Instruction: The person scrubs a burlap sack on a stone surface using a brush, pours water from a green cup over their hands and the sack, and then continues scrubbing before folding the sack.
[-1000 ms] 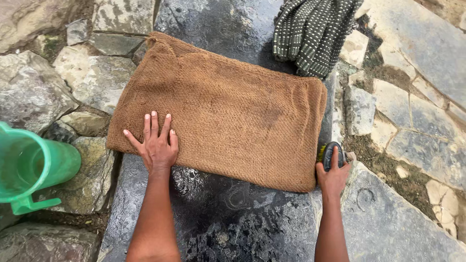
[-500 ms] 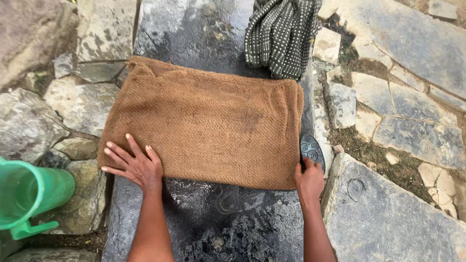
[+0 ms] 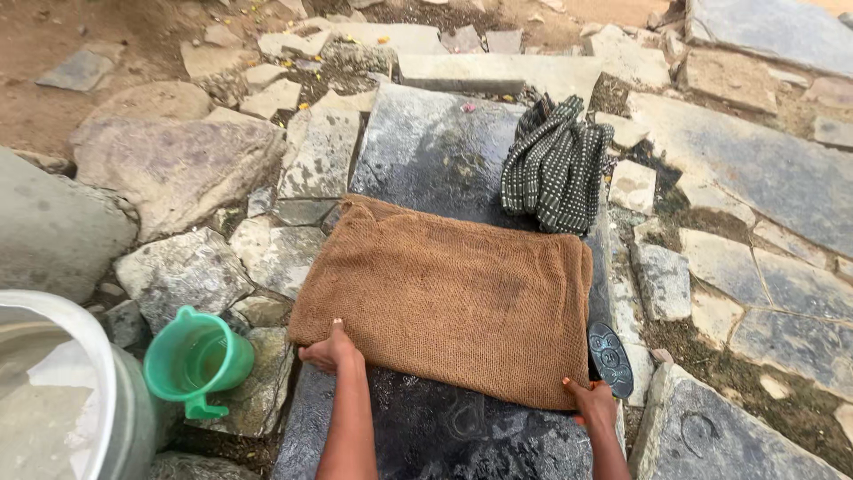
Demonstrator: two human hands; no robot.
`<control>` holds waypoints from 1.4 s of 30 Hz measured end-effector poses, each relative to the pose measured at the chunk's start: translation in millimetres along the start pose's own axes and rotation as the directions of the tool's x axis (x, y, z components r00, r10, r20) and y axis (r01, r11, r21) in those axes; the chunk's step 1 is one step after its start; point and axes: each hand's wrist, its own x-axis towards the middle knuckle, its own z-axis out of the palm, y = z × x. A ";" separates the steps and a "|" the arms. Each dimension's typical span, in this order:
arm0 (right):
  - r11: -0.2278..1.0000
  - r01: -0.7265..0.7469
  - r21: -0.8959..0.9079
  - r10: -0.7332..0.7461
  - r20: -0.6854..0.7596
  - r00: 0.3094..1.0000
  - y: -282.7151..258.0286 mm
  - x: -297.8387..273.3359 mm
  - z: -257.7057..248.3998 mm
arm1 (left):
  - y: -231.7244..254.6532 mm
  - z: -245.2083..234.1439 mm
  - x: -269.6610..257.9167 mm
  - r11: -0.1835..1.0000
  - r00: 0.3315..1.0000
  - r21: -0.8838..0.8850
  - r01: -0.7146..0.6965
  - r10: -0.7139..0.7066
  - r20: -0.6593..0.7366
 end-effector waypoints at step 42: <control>0.685 0.009 0.728 -0.421 0.386 0.821 -137.7 -124.8 -287.8 | 306.0 -181.4 -98.7 0.797 0.690 -0.533 0.282 0.217 0.690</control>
